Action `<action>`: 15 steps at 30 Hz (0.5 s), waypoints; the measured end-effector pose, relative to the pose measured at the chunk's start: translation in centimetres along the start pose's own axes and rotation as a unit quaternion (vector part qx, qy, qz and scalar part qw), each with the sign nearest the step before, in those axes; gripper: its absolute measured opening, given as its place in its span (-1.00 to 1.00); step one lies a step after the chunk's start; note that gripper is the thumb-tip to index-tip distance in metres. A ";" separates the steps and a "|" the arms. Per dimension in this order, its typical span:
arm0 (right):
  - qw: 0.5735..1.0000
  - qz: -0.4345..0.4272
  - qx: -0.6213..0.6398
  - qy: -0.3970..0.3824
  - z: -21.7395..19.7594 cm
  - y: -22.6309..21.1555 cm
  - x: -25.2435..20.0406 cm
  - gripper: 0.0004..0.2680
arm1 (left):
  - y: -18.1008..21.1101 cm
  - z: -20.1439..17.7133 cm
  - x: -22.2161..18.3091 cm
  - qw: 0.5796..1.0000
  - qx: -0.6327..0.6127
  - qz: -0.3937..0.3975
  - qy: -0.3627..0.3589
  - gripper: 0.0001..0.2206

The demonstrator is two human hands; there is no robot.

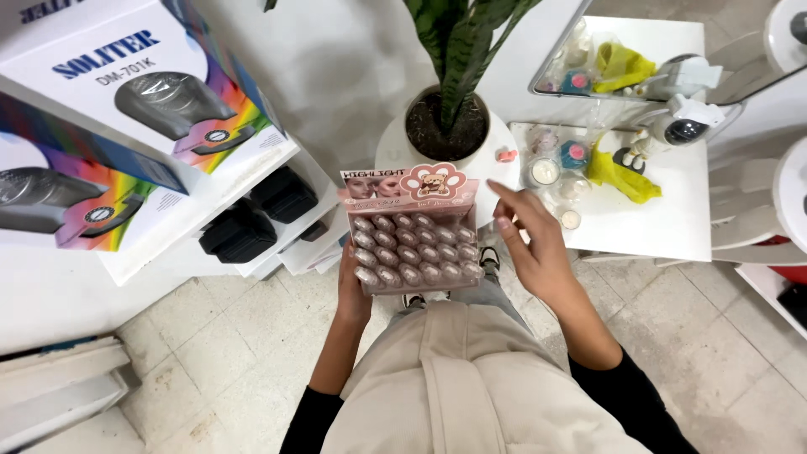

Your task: The person walks through a retail store and places cosmetic highlighter tubes into a display box on a shelf. They pick up individual tubes from a table and insert them one by one into the packaging until the box is full.

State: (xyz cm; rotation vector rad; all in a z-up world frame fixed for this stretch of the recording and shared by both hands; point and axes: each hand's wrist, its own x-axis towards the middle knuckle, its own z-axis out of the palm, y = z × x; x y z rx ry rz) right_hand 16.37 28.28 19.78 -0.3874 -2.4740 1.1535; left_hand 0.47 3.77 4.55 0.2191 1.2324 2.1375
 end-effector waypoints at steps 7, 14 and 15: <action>0.964 0.080 0.250 0.050 -2.2 6.7 -5.5 -0.38 | -1.1 6.5 4.2 0.993 0.001 -0.058 -0.106 -0.43; 0.953 0.093 0.253 0.138 -6.3 6.2 -10.2 0.03 | -5.2 16.8 7.9 0.967 -0.040 -0.178 -0.179 -0.51; 0.953 0.109 0.220 0.178 -7.1 6.2 -10.7 0.04 | -5.7 18.6 8.1 0.960 -0.052 -0.196 -0.192 -0.52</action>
